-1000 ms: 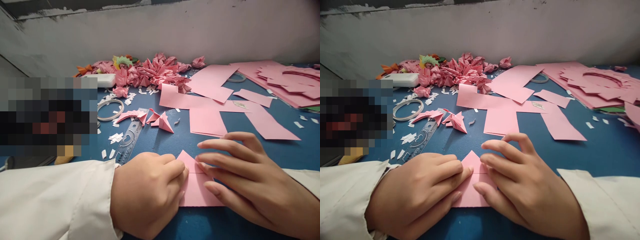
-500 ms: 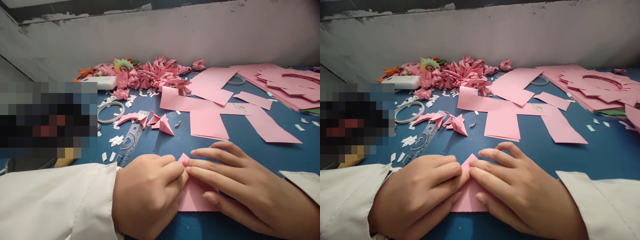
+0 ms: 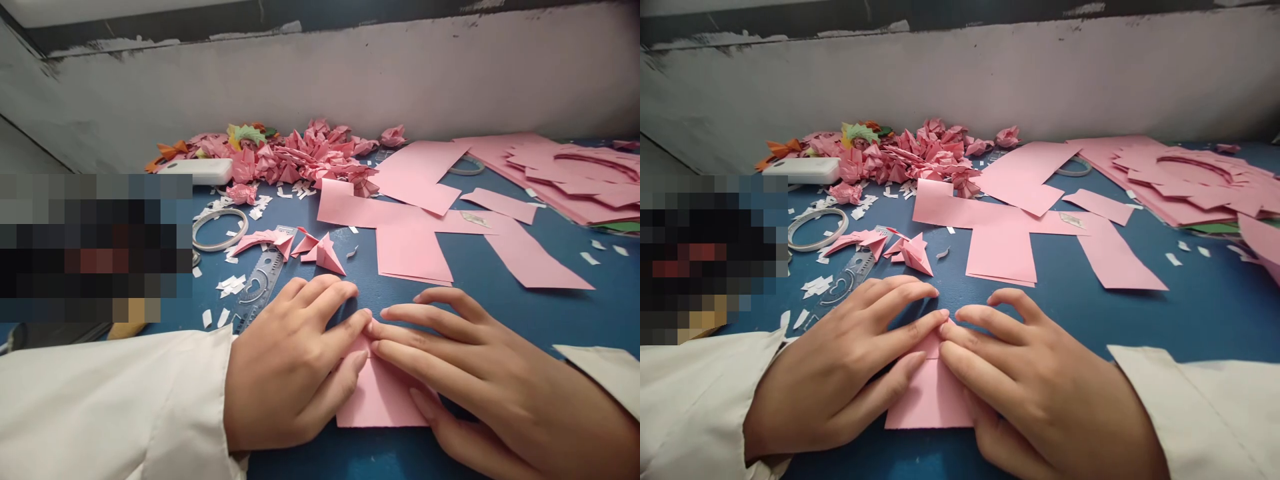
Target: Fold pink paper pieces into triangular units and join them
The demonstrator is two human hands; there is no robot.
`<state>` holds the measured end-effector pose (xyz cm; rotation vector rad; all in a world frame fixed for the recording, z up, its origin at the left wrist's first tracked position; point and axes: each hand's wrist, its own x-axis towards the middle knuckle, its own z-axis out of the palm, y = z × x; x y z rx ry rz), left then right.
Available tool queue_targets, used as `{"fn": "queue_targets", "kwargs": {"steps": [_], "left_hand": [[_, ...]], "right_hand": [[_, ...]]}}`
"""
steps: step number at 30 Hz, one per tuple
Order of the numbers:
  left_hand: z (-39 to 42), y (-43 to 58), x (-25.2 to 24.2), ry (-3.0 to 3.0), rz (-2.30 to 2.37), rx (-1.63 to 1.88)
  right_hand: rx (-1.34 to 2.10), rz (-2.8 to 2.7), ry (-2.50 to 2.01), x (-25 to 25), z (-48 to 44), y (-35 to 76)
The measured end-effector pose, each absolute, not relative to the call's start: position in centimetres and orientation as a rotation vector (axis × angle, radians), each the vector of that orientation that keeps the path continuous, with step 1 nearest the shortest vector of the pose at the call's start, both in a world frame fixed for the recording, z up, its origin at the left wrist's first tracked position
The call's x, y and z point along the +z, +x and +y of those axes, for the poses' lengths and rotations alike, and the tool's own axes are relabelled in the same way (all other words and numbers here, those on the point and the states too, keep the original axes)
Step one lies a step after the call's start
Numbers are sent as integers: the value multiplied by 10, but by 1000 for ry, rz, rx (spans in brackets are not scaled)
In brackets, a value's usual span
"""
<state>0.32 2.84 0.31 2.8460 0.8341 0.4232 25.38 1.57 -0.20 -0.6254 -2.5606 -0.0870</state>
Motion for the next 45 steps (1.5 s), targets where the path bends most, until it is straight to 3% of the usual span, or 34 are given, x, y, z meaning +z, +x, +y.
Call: {"fn": "queue_targets", "kwargs": {"steps": [5,12,20,25,45], "left_hand": [[26,3,5,2902,818,428],[26,8,14,2875,730,690],[19,6,20,2825,715,656],[18,6,8,2763,704,827],[13,8,13,2728,751,730]], "right_hand": [[-48,-2546,-639,-7,12,252],[11,-2486,-681,-24,7,255],[-109,-2572,-593,-7,15,257],[18,-2571,-613,-5,17,259],[89,-2554,-570,-10,18,262]]}}
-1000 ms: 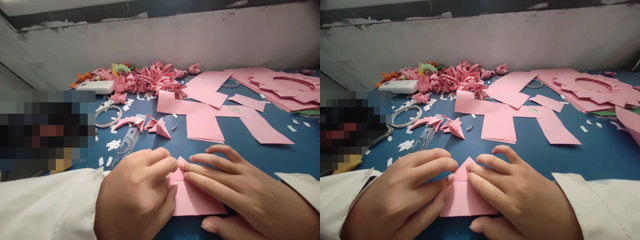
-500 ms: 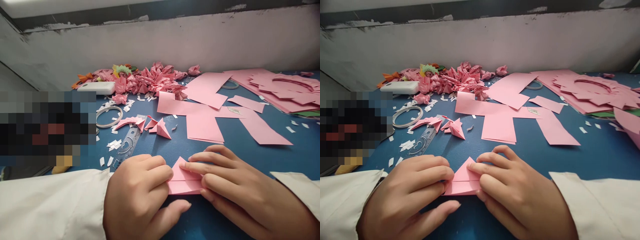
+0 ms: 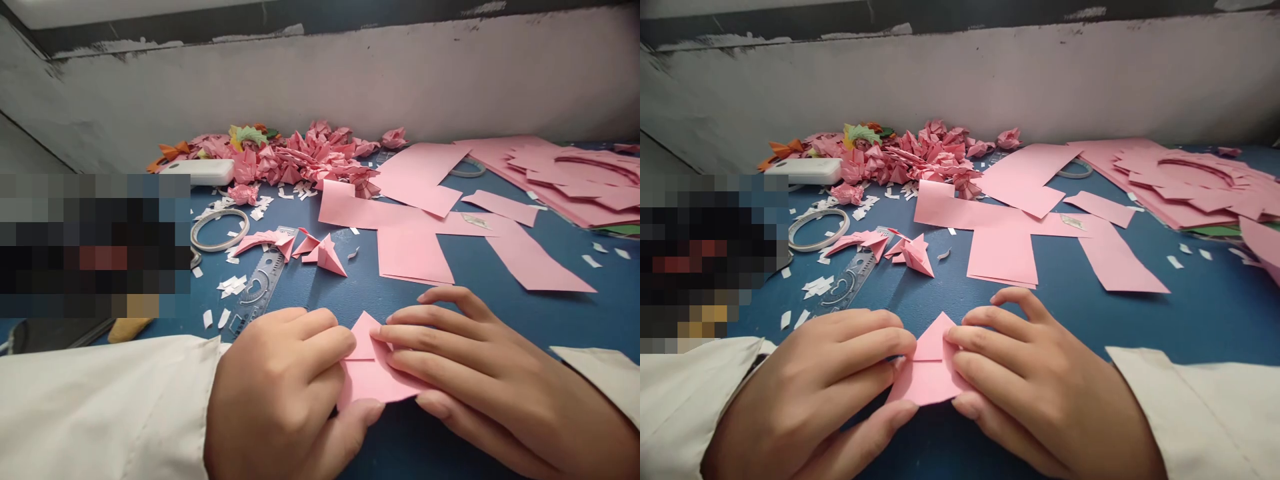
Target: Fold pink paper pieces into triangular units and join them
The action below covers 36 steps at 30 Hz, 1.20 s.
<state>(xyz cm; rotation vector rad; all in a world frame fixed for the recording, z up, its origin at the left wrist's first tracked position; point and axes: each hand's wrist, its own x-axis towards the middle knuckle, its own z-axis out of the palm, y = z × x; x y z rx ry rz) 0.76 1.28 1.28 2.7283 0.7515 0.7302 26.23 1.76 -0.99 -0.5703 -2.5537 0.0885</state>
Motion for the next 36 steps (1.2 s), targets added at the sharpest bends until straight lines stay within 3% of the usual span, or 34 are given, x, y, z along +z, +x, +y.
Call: {"fn": "queue_targets", "kwargs": {"steps": [6,36], "left_hand": [[7,6,17,2714,870,601],[16,9,9,2941,735,791]], "right_hand": [[110,-2563,-574,-11,19,262],[112,-2461,-633,-18,12,257]]}}
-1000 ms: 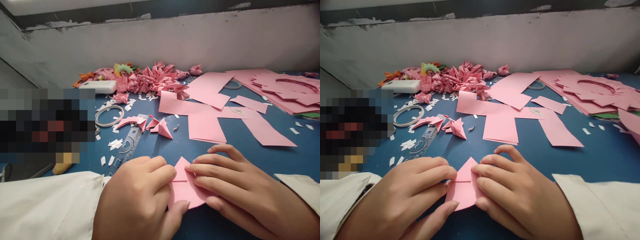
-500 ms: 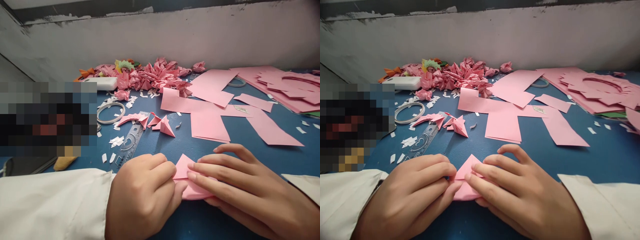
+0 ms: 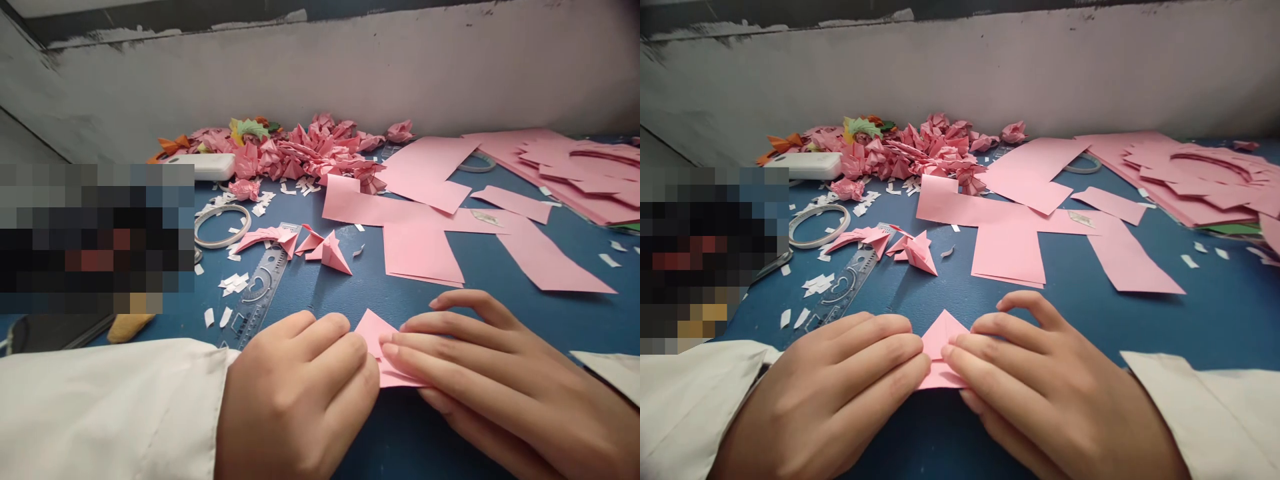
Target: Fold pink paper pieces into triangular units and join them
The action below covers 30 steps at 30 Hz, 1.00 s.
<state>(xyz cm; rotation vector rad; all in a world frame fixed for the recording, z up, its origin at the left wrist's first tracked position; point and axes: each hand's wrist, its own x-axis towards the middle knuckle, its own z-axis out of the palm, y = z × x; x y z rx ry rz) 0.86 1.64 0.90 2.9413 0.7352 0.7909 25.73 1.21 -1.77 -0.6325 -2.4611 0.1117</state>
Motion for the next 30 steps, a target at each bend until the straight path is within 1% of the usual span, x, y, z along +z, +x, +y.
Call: {"fn": "queue_targets", "kwargs": {"steps": [3,10,16,22,26,30], "left_hand": [[16,9,9,2971,757,801],[7,9,5,2922,762,701],[10,7,12,2924,743,792],[11,5,12,2912,713,761],[11,8,9,2719,763,703],[10,9,6,2625,871,728]], "right_hand": [[115,-2446,-632,-21,8,257],[172,-2314,-708,-25,2,252],[63,-2337,-700,-27,-3,252],[-35,-2325,-749,-30,-6,245],[33,-2359,-706,-26,-1,246],[136,-2384,-698,-20,6,249]]}}
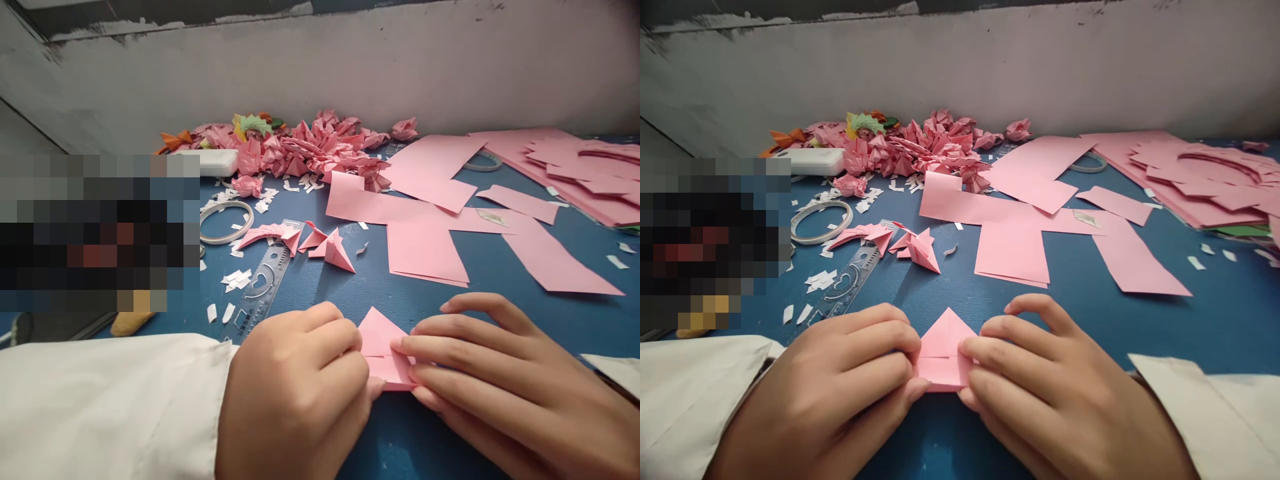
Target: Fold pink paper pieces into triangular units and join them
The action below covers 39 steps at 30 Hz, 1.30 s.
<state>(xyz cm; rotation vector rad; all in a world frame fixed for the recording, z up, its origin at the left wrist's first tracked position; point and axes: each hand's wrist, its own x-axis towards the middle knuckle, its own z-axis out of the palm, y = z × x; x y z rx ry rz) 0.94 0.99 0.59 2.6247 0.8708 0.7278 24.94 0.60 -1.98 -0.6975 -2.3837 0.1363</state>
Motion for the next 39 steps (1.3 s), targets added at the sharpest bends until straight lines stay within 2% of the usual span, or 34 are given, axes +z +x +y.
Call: {"fn": "queue_targets", "kwargs": {"steps": [5,10,18,39], "left_hand": [[12,8,4,2550,974,798],[13,6,6,2708,744,796],[11,10,7,2842,694,818],[17,6,7,3051,601,724]], "right_hand": [[75,-2459,-650,-16,10,254],[-22,-2465,-627,-19,4,257],[29,-2431,-681,-20,2,251],[-104,-2478,-694,-12,8,253]]}}
